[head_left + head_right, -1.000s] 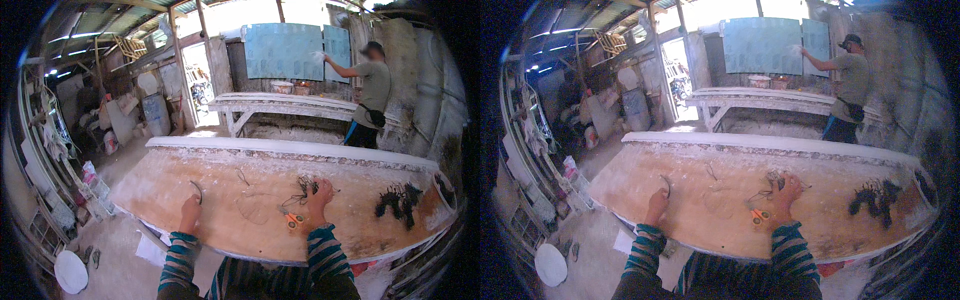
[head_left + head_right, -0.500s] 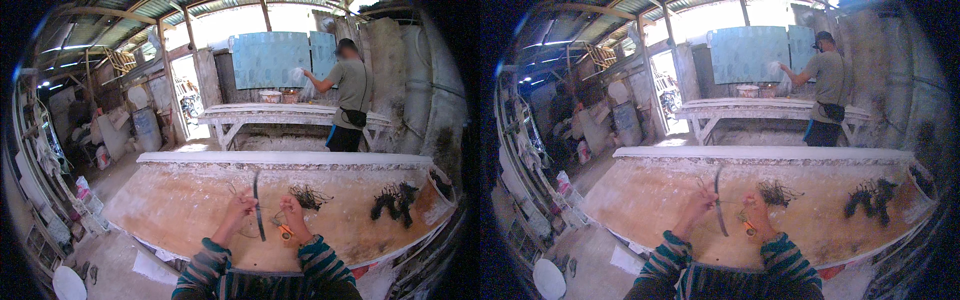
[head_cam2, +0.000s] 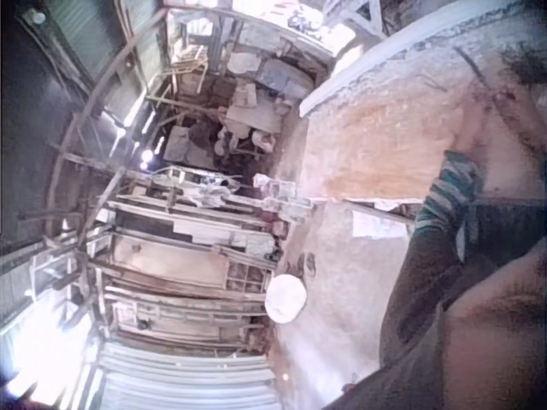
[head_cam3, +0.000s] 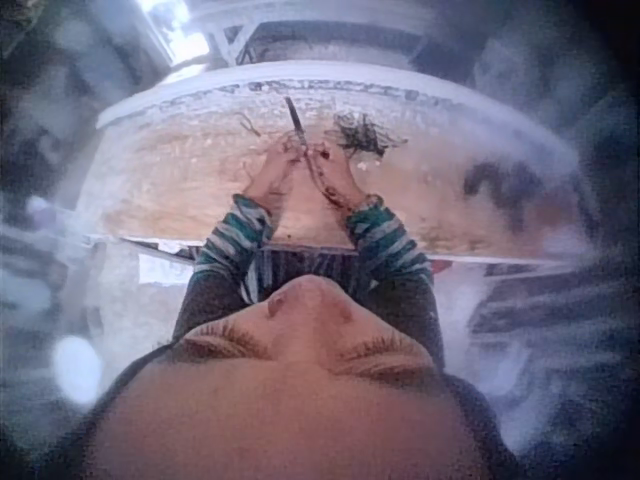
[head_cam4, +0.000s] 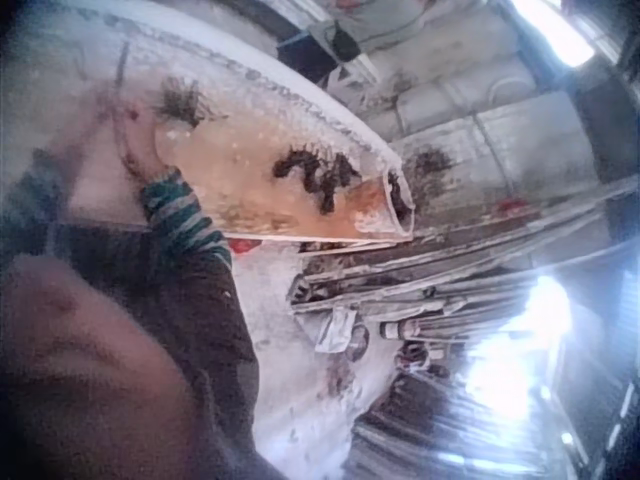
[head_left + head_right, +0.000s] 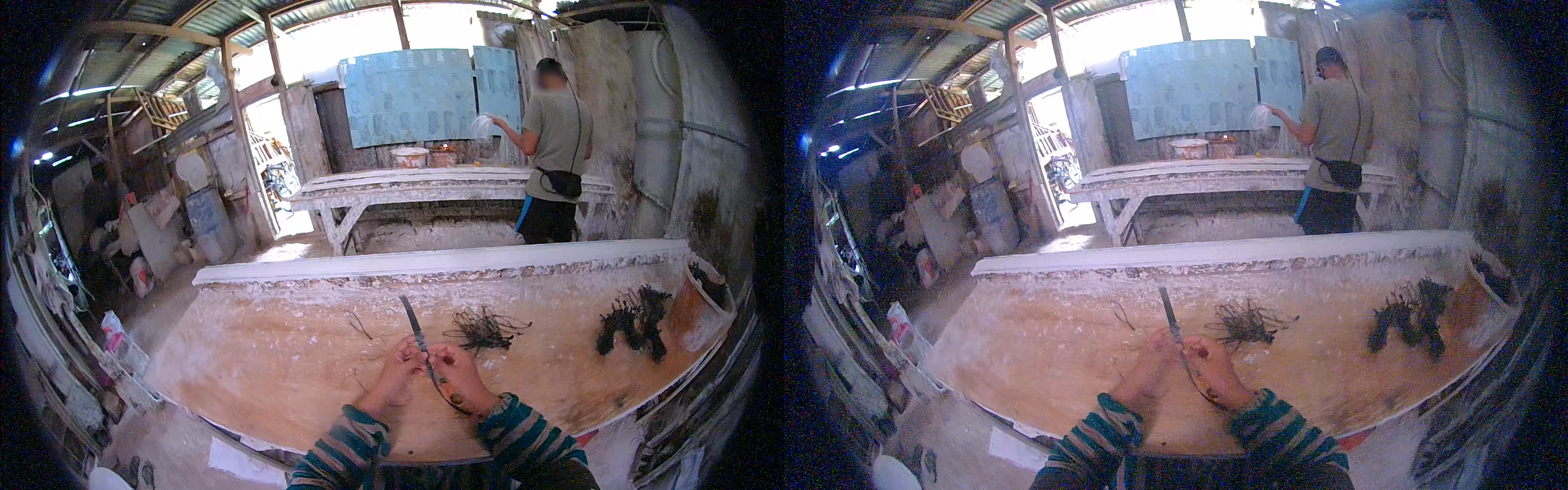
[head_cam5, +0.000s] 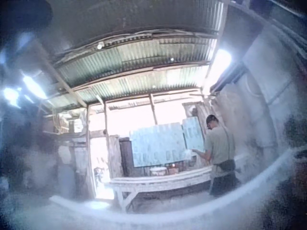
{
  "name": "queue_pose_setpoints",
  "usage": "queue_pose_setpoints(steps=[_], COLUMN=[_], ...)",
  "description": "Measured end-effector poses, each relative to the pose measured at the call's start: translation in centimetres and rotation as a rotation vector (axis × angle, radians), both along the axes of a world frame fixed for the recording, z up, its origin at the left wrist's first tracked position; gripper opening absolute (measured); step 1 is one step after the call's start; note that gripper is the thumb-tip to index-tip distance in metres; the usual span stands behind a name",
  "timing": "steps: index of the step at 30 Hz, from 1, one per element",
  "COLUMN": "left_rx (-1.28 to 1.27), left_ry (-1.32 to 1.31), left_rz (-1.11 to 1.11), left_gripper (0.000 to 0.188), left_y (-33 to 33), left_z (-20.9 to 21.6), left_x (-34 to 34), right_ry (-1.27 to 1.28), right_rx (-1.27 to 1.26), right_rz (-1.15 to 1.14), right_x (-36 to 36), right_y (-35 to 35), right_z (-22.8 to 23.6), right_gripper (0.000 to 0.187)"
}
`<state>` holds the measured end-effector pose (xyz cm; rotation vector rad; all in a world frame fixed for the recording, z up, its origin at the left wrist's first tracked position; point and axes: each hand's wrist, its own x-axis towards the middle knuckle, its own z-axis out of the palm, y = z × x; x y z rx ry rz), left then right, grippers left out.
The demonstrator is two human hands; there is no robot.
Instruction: The person uses orange-handled scissors to cut thin black cords on a wooden workbench. The person repeatedly picks up cords, cuts them, and places the pieces on the table. Another person in the background works at a separate bench.
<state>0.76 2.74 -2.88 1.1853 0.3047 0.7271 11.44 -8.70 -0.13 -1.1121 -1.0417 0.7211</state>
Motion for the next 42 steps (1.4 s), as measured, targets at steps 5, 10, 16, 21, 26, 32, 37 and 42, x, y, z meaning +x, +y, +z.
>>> queue_pose_setpoints(steps=[5,10,16,21,26,32,37,42], left_rx=[0.107,0.084,0.149,0.163,0.159,0.191,0.177,0.146], left_ry=[0.047,0.079,0.060,0.080,0.050,0.055,0.091,0.108], left_rz=[-0.030,-0.078,-0.057,-0.058,-0.031,0.022,0.030,0.016], left_gripper=[0.044,0.046,0.046,0.046,0.033,0.025,0.024,0.025], left_y=[-0.8,-0.7,-0.4,-0.7,-1.1,-1.6,-2.2,-2.3], left_z=[1.4,1.4,0.6,0.8,1.0,2.1,3.2,3.7], left_x=[-0.5,-0.7,-0.6,-0.6,-0.4,-0.8,-1.1,-1.2], right_ry=[-0.250,-0.190,-0.277,-0.344,-0.298,-0.359,-0.407,-0.379], right_rx=[-0.047,-0.009,-0.064,-0.056,-0.082,-0.008,0.007,-0.007], right_rz=[-0.088,-0.077,-0.093,-0.135,-0.110,-0.139,-0.228,-0.213], right_x=[0.6,0.0,0.0,-0.2,0.0,-0.4,0.2,-0.6], right_y=[-0.3,-1.0,-1.0,-1.3,-1.0,-1.0,-0.2,-1.0], right_z=[0.8,2.5,2.8,3.2,2.7,3.3,1.5,3.4], right_gripper=[0.016,0.017,0.021,0.020,0.017,0.014,0.020,0.017])
